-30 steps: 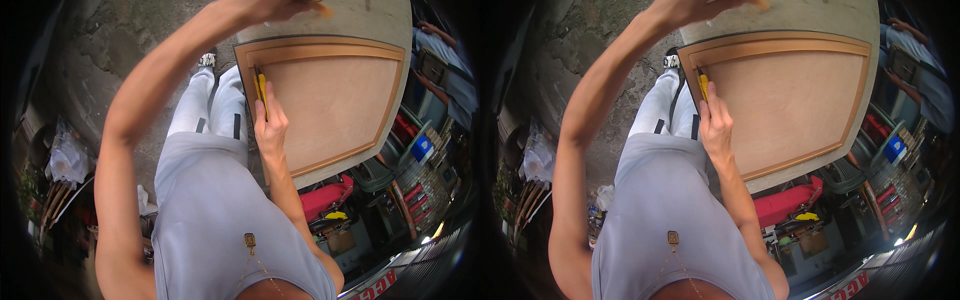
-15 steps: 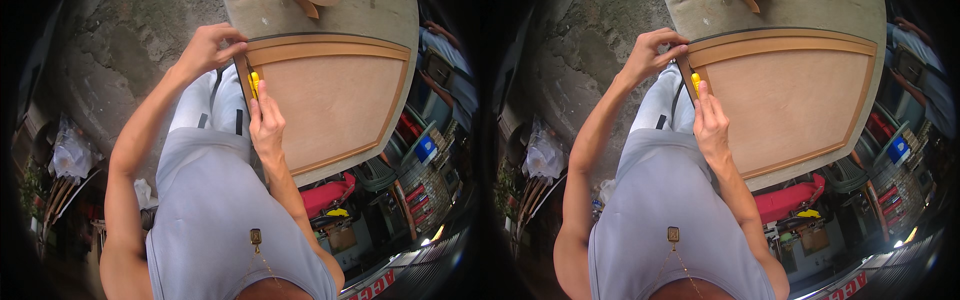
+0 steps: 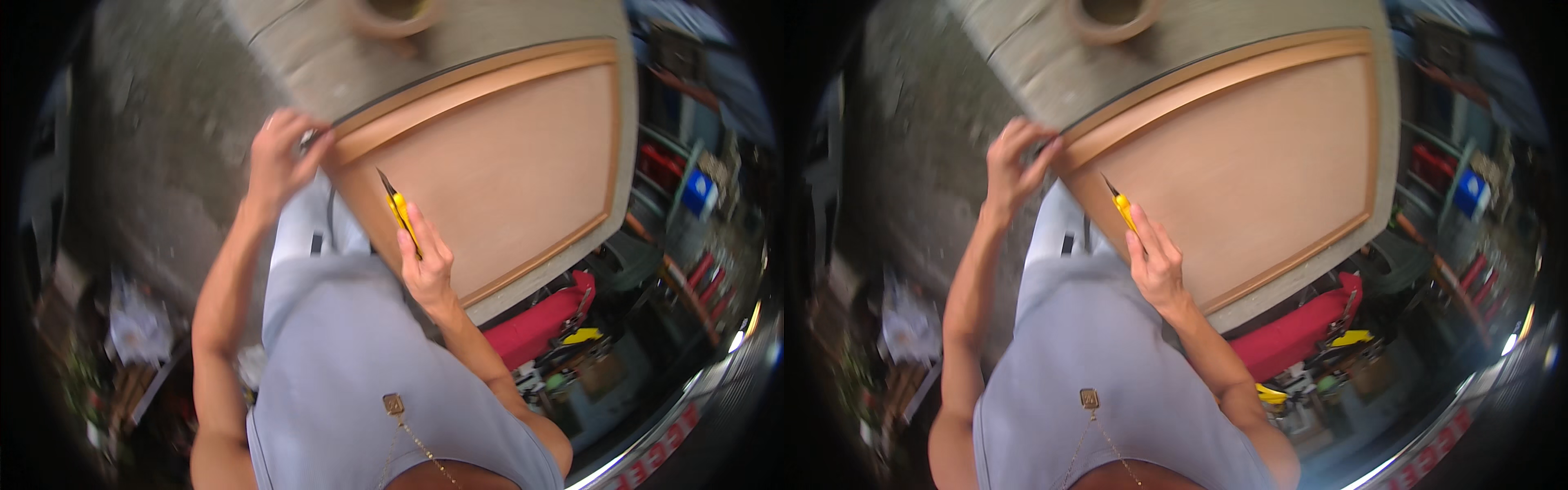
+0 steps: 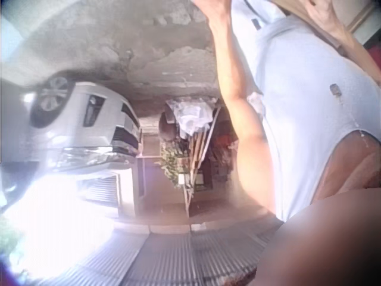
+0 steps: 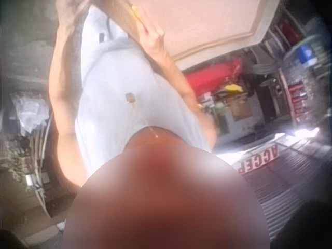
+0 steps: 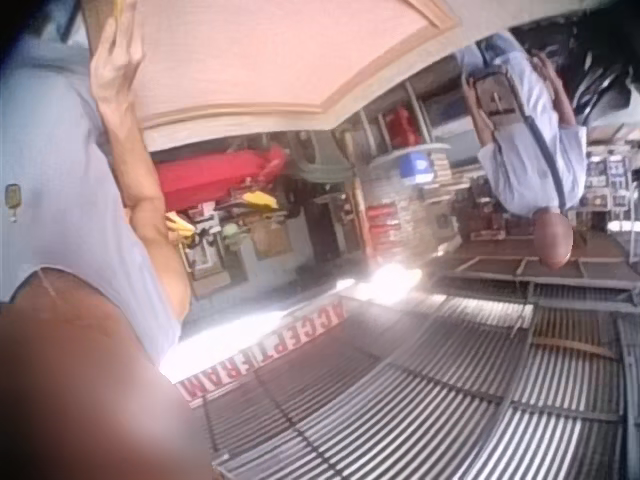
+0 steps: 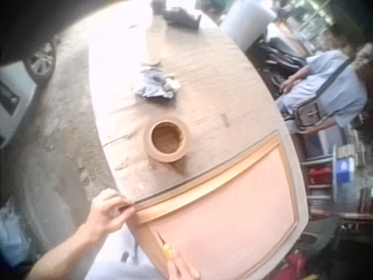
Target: The person assembles a wooden picture frame by taping and cutting the frame pieces, then uses a drill to screw the frame together. They measure the frame with a tape measure and attach a yellow cord to the back.
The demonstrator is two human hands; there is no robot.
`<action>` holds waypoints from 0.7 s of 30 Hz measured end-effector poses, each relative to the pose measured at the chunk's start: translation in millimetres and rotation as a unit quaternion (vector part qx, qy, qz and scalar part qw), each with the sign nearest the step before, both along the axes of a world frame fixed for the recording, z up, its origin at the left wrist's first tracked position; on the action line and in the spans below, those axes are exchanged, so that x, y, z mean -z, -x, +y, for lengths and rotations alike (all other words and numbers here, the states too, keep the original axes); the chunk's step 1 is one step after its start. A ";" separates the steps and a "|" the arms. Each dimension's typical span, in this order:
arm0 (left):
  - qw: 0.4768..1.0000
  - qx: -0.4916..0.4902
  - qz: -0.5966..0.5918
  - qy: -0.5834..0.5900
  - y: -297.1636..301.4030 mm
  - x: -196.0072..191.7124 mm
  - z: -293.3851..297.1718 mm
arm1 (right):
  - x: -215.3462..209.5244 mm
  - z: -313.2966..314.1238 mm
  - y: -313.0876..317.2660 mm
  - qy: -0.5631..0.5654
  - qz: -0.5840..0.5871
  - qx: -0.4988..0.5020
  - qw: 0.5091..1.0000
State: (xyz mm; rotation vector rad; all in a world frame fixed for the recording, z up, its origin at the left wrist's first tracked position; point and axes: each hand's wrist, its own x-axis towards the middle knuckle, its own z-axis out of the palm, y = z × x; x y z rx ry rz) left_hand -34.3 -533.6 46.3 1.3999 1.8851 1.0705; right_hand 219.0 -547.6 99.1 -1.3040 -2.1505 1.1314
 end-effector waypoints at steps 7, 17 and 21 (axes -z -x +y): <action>0.980 0.109 0.054 -0.159 -98.4 -35.2 127.1 | 28.4 265.3 -118.3 -0.021 -0.012 0.242 0.970; 0.965 0.159 0.161 -0.133 -137.1 30.6 254.2 | 57.4 430.8 -194.7 -0.225 -0.179 0.116 0.951; 0.972 0.162 0.136 -0.098 -131.9 32.0 255.1 | 57.5 425.2 -193.4 -0.231 -0.191 0.119 0.947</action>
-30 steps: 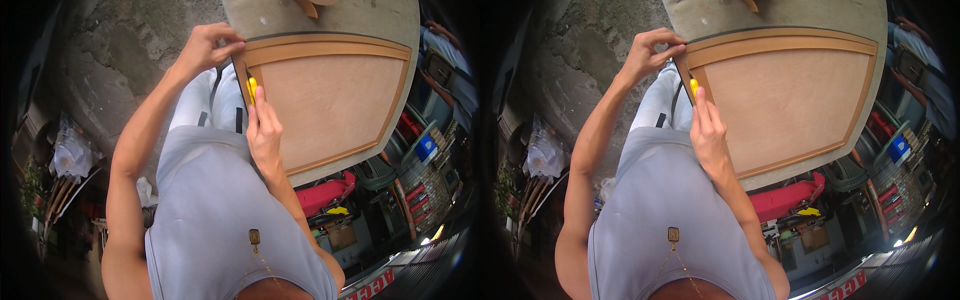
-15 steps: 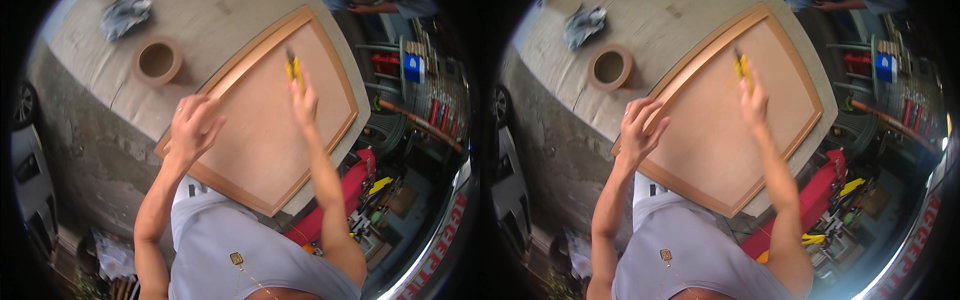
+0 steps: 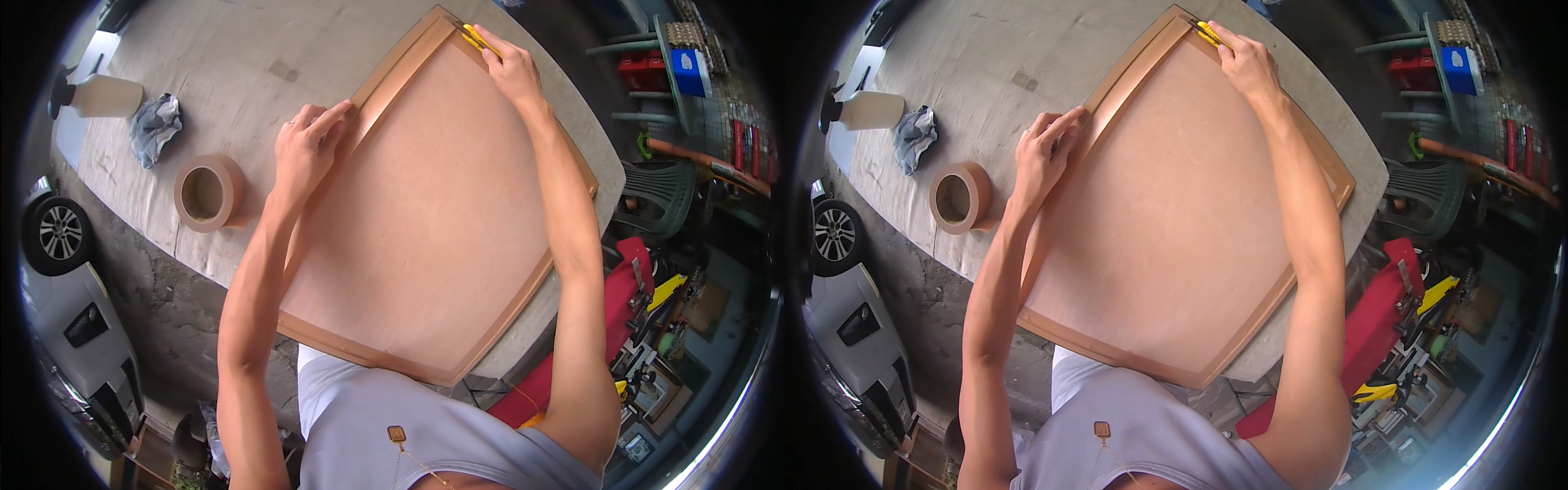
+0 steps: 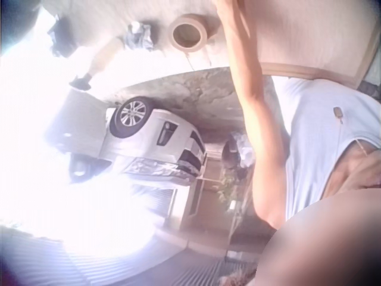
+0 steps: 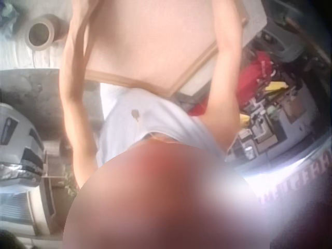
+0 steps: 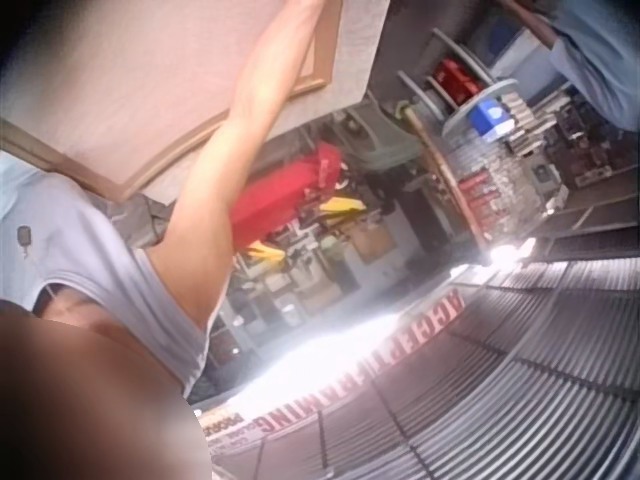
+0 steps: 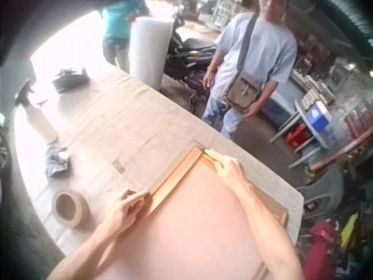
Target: The person assembles a wooden picture frame by taping and cutting the frame pieces, then uses a drill to screw the frame together. They measure the frame with a tape measure and attach a yellow cord to the back.
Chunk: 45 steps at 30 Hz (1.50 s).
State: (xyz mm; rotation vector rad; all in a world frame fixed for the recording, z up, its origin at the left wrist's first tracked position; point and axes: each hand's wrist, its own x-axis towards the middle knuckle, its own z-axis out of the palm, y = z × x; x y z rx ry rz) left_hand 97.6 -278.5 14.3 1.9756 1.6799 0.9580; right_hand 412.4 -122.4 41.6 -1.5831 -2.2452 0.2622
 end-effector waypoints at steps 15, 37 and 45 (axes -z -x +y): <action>0.999 0.027 -0.026 0.032 -3.4 -15.8 -0.2 | -20.0 -9.6 -37.2 0.005 -0.060 -0.032 0.998; 0.990 -0.134 0.024 0.031 291.2 -54.4 29.4 | -46.6 -218.6 295.9 0.131 0.136 -0.108 0.976; 0.927 -0.141 -0.341 0.073 311.3 -153.5 -37.8 | -28.0 -169.8 363.5 0.136 0.219 -0.113 0.960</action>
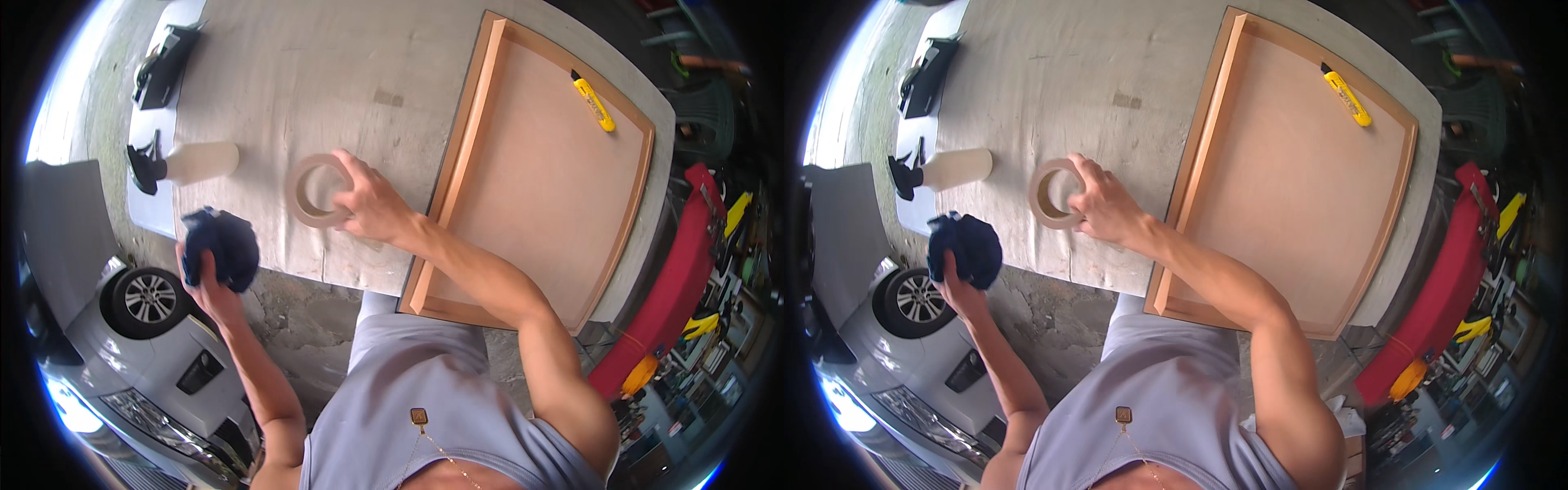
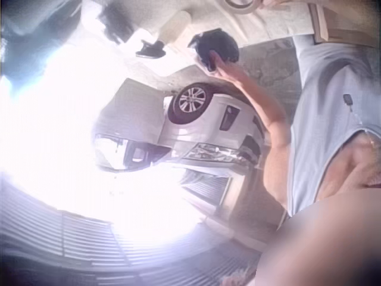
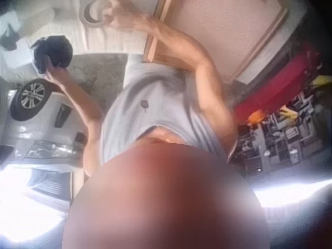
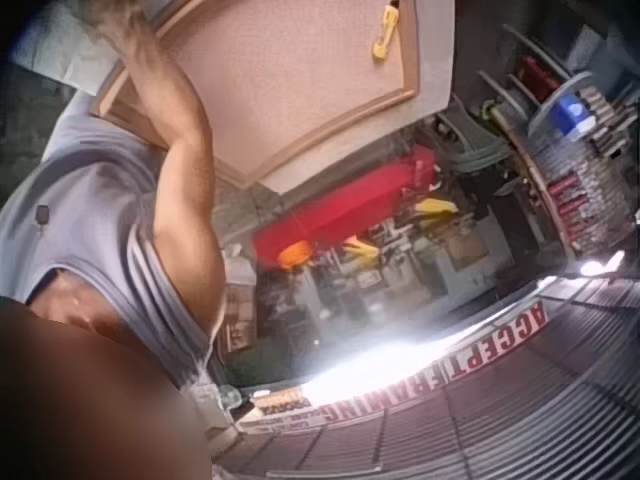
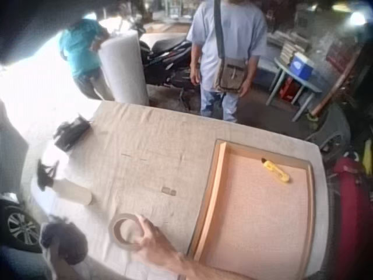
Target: The person assembles a wooden picture frame by taping and cutting the frame pieces, then uses a drill to screw the frame together. They measure the frame with a tape measure and attach a yellow cord to the back.
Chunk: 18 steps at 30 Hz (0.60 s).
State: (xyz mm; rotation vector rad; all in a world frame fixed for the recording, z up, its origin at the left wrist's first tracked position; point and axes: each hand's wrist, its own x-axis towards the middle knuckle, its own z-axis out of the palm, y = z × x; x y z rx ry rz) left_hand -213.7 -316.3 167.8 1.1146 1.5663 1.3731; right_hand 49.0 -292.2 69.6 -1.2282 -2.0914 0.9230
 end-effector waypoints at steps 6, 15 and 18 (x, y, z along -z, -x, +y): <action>0.938 0.256 0.195 -0.131 -133.4 -11.5 59.6 | 20.4 37.8 47.9 0.165 0.341 0.112 0.919; 0.800 0.420 0.403 -0.145 -280.3 122.4 87.4 | -9.1 -177.9 -136.8 -0.048 -0.164 0.345 0.923; 0.780 0.429 0.424 -0.166 -292.4 129.4 91.5 | 19.9 -203.4 -193.8 -0.051 -0.238 0.482 0.841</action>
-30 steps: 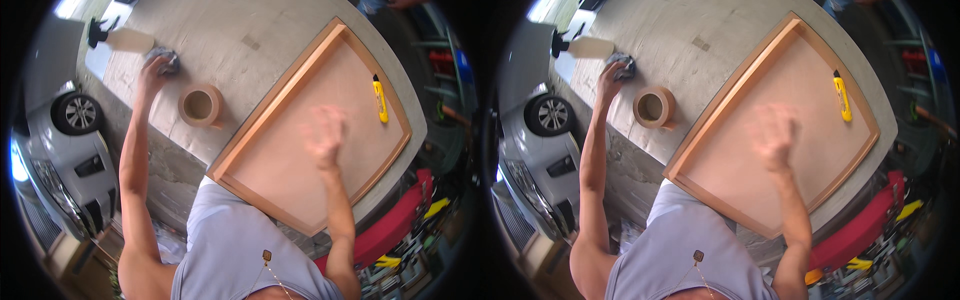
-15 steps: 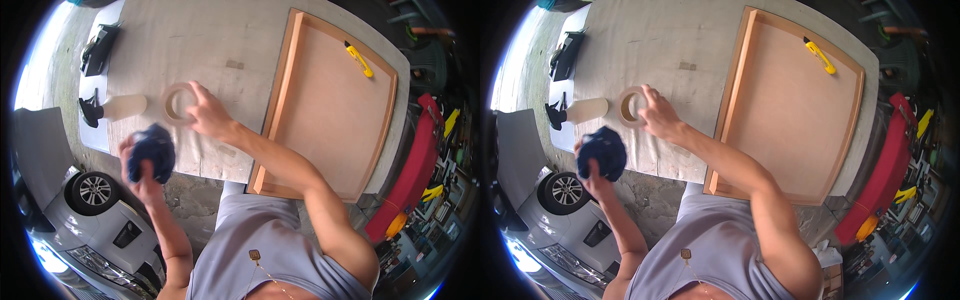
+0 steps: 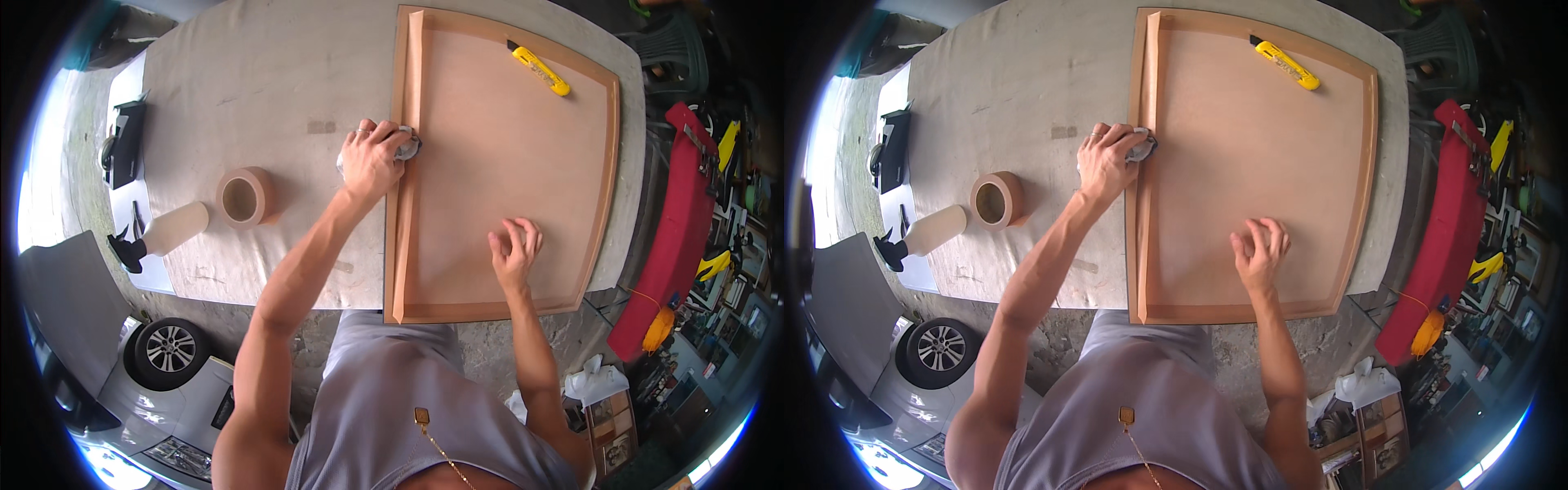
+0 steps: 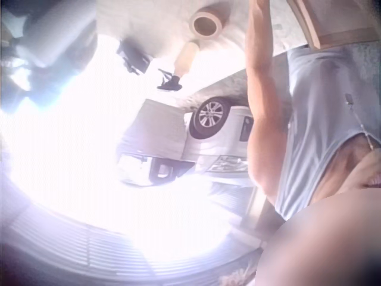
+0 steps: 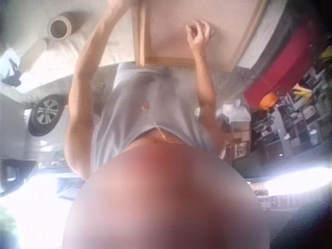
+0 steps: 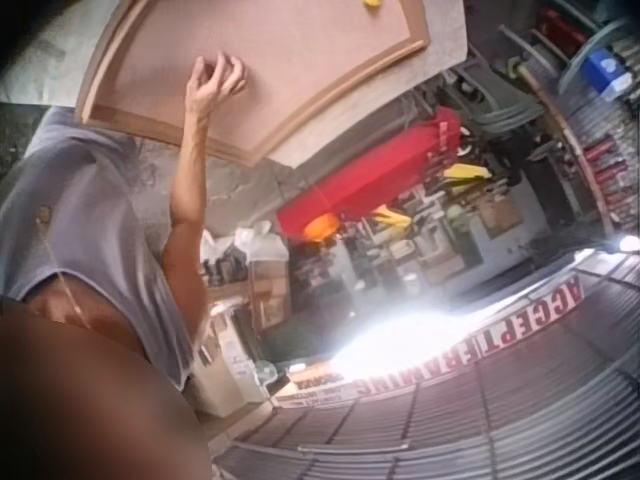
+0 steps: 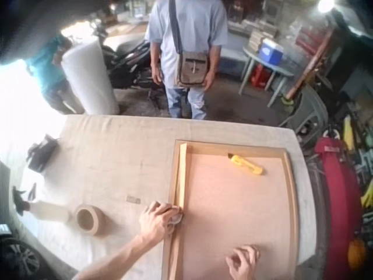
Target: The person assembles a wooden picture frame by taping and cutting the frame pieces, then uses a drill to screw the frame together. They measure the frame with a tape measure and attach a yellow cord to the back.
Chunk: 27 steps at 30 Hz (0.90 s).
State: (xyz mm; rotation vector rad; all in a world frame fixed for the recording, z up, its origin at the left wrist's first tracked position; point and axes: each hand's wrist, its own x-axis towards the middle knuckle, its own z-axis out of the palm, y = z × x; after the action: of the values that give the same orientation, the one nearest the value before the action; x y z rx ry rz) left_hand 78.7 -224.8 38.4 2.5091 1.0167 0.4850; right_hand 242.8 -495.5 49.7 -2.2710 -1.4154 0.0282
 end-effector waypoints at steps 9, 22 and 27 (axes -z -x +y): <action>0.990 0.013 -0.041 -0.135 -92.8 12.3 146.2 | 6.7 -3.7 -8.7 -0.007 -0.011 0.020 1.000; 0.991 0.115 0.040 -0.049 7.0 13.2 8.0 | 14.3 -3.9 -8.8 -0.008 -0.036 0.038 0.999; 0.989 0.112 -0.021 0.098 99.9 -18.7 -158.7 | 15.0 -6.9 -8.3 -0.031 -0.058 0.036 0.997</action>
State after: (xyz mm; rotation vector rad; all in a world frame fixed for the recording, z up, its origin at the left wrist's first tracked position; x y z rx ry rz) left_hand -21.2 -383.6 57.1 2.3878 0.7170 0.3501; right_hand 251.1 -502.4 34.7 -2.3035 -1.3707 -0.1695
